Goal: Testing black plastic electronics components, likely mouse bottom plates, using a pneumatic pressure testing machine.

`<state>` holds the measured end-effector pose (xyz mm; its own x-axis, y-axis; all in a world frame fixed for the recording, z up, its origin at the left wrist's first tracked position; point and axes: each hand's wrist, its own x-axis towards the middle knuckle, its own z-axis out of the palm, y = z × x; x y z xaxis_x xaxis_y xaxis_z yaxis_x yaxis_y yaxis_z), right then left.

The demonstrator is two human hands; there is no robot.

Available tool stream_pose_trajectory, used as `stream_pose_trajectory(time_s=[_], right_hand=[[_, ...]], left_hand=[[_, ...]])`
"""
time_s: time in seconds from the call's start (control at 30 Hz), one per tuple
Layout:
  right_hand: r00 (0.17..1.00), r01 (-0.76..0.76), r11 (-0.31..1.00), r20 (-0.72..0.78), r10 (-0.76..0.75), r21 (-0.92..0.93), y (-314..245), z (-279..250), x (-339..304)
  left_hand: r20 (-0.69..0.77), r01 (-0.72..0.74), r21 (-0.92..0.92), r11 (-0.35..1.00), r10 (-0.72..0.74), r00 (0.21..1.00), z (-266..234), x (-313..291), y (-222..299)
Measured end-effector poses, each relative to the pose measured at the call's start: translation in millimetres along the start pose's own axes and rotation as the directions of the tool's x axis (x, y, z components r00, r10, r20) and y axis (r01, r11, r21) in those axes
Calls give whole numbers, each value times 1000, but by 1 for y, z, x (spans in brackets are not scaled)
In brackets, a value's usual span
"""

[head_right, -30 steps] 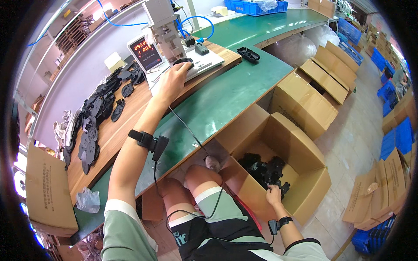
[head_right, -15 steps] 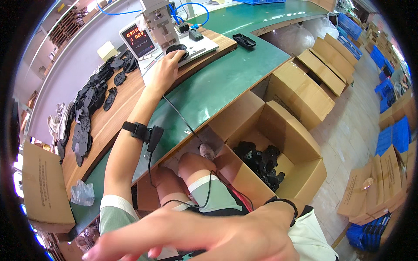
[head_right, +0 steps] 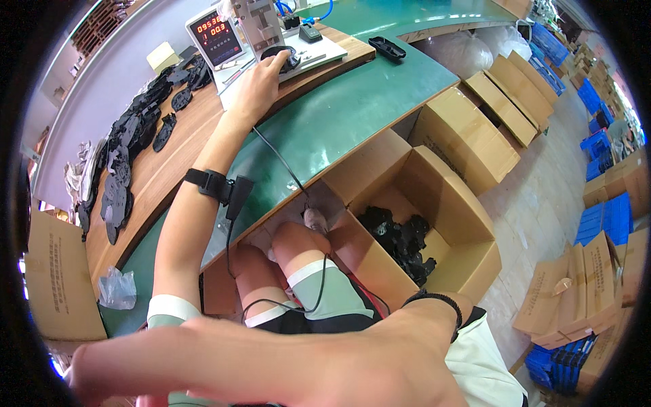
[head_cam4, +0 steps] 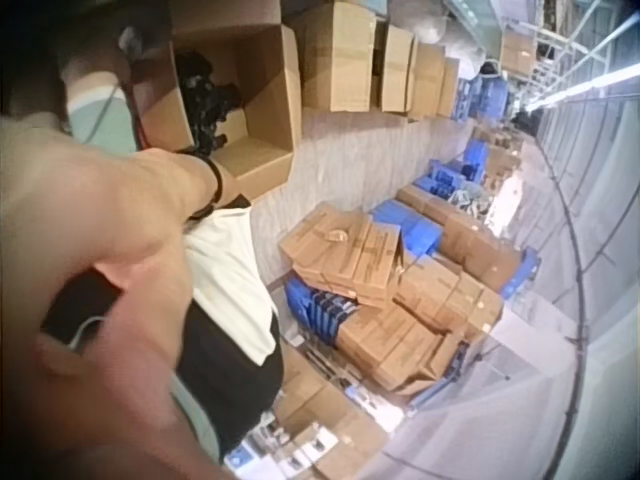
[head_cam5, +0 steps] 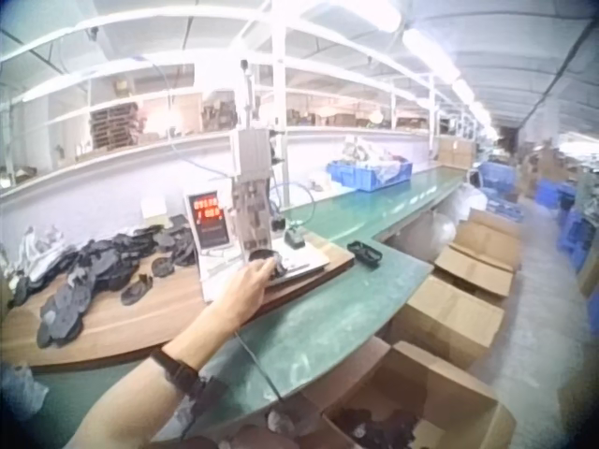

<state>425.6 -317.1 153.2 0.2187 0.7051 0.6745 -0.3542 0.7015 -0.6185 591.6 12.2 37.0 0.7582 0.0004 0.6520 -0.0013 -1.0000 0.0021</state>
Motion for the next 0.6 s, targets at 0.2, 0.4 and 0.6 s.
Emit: stream_pose_trajectory(time_s=[0.2, 0.4, 0.6], right_hand=[[985, -86, 728, -168, -41, -680, 24, -65, 22], [973, -95, -297, -26, -228, -950, 97, -238, 81], [998, -54, -527, -27, -60, -848, 133, -304, 128]], left_hand=[[-36, 6, -17, 1000, -7, 999, 2, -6, -6], [-123, -53, -124, 991, 38, 992, 5, -2, -2], [-103, 67, -170, 983, -86, 991, -4, -11, -6]])
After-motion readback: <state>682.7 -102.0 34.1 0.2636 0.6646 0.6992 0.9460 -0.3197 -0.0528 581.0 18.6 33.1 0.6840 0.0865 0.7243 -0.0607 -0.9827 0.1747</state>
